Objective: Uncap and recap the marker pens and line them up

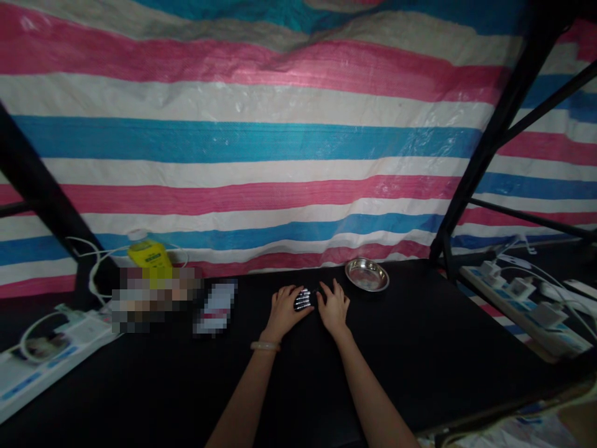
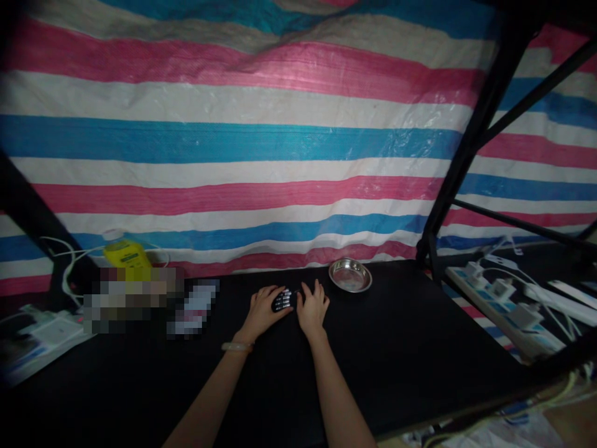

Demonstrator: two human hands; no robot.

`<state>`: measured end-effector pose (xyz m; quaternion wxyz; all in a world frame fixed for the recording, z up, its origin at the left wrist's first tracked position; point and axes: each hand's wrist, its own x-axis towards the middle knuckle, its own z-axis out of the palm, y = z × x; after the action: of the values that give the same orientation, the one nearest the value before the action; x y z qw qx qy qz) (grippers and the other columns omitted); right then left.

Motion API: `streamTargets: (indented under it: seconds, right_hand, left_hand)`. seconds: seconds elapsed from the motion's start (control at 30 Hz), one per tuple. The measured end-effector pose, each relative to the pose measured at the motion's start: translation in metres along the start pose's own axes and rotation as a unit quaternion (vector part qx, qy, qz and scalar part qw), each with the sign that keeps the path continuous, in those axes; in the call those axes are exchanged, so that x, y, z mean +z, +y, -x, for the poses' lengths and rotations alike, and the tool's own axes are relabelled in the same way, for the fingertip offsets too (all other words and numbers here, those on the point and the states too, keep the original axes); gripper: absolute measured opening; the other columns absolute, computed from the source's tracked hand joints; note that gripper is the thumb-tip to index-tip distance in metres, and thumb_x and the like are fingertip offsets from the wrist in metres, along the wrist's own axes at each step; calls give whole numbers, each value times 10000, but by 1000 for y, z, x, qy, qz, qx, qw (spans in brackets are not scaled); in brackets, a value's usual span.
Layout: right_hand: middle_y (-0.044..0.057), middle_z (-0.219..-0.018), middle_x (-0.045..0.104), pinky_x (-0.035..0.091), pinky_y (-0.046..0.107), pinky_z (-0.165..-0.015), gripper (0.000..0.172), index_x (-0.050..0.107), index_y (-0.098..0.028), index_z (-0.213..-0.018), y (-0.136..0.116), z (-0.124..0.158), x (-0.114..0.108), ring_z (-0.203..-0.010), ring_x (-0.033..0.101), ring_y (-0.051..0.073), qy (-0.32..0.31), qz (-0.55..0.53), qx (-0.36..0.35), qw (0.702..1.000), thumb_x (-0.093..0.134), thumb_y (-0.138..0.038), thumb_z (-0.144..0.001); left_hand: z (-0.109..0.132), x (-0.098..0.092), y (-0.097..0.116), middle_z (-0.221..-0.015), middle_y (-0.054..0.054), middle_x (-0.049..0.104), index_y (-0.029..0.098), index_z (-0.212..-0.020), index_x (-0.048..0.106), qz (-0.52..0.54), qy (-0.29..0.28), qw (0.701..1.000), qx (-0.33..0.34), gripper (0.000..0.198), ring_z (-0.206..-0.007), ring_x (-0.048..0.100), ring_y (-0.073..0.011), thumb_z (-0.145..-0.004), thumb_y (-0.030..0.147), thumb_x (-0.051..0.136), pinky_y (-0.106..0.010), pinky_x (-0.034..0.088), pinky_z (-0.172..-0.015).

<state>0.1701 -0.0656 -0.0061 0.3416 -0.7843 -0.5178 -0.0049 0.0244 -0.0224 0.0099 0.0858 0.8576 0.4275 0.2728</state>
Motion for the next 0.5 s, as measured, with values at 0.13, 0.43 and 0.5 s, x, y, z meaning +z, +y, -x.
streamTargets:
  seconds: [0.13,0.43,0.5]
  right_hand:
    - [101,-1395,399,262,465,-960,345,562,-316,-1197,-3,-4,0,-1262,355,270,-57,27,-50,997,445,-279,-875]
    - [109,-1210,583,342,376,-968,271,689,-207,-1016,12,-4,4,-1154,492,233,-19,-47,-36,998,488,-208,-833]
    - [120,-1187,594,366,349,-958,266,698,-174,-987,14,-5,6,-1128,515,223,-7,-69,-33,997,490,-183,-820]
  left_hand:
    - [-1,0,0,-1186,-79,550,251,-1190,540,-2,-1,1000,1,524,-1119,458,-255,-714,438,656,-395,331,-916]
    - [-1,2,-3,-1201,-74,546,252,-1208,518,8,-3,1000,-3,549,-1129,452,-251,-714,449,653,-390,319,-921]
    - [-1,3,-3,-1217,-72,539,246,-1230,493,14,-5,1000,-8,582,-1141,448,-246,-712,456,653,-382,316,-931]
